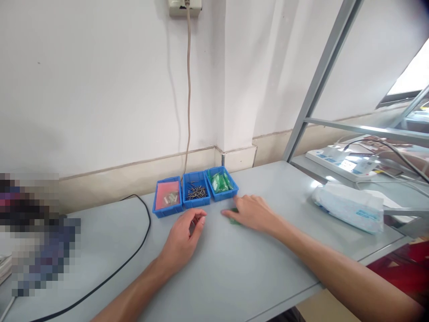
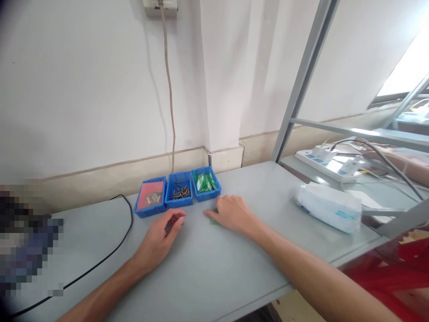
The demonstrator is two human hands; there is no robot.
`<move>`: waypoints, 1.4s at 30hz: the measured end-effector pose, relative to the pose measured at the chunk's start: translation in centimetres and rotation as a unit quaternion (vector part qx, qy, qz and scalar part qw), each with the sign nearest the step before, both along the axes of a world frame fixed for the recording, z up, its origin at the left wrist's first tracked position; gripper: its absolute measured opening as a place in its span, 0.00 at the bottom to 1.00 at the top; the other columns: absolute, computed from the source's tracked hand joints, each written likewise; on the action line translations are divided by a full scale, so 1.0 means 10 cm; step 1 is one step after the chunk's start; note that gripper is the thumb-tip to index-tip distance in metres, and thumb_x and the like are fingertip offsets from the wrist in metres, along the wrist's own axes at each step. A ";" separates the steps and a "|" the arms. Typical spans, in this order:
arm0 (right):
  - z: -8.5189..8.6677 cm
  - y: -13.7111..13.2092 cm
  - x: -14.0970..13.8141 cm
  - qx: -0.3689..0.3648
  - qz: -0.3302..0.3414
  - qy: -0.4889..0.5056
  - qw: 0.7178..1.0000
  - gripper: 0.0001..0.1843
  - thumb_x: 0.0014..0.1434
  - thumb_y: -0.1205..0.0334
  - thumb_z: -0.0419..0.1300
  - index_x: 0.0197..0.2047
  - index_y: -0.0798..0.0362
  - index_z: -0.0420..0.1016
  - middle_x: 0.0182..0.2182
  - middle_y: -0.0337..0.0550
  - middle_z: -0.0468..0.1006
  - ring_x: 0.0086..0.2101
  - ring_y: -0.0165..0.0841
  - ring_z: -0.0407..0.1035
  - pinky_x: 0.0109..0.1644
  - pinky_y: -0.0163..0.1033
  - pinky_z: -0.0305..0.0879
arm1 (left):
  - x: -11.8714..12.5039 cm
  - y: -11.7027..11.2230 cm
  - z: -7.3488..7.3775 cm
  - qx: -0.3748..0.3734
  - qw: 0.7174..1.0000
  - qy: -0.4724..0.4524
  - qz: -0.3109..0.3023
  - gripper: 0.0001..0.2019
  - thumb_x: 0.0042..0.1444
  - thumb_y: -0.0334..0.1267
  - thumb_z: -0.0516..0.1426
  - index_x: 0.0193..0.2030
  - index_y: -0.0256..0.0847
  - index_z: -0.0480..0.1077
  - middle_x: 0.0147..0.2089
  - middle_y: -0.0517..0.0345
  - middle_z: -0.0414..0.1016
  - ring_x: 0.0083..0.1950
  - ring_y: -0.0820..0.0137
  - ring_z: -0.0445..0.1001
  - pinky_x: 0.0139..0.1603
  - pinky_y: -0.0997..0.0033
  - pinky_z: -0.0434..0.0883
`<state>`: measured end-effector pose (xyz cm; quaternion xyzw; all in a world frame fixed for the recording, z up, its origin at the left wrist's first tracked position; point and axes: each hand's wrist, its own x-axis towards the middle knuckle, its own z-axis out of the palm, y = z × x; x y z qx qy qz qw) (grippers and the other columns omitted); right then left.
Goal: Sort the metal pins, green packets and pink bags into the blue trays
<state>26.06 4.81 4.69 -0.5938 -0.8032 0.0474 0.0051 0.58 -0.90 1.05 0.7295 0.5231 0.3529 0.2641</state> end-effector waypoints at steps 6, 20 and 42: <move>-0.05 -0.16 -0.17 0.004 0.142 0.037 0.989 0.11 0.71 0.57 0.57 0.44 0.53 0.77 0.33 0.48 0.84 0.33 0.42 0.77 0.35 0.40 0.53 | -0.01 0.01 -0.01 0.006 1.000 -0.003 -0.005 0.13 0.76 0.48 0.52 0.56 0.48 0.74 0.48 0.56 0.81 0.48 0.62 0.78 0.51 0.62 0.73; -0.12 -0.22 -0.24 -0.066 0.265 0.204 0.940 0.17 0.63 0.48 0.70 0.46 0.48 0.73 0.31 0.34 0.77 0.31 0.33 0.69 0.36 0.35 0.54 | -0.01 0.03 -0.02 0.007 1.000 -0.010 -0.001 0.13 0.76 0.48 0.52 0.56 0.47 0.74 0.49 0.55 0.83 0.49 0.61 0.80 0.50 0.62 0.74; -0.26 -0.16 -0.27 -0.067 0.197 0.514 0.832 0.09 0.78 0.61 0.51 0.53 0.48 0.71 0.38 0.40 0.78 0.35 0.33 0.70 0.39 0.37 0.66 | -0.01 0.00 0.03 0.007 0.999 -0.002 -0.043 0.15 0.74 0.46 0.58 0.63 0.48 0.71 0.52 0.53 0.80 0.52 0.60 0.77 0.56 0.59 0.72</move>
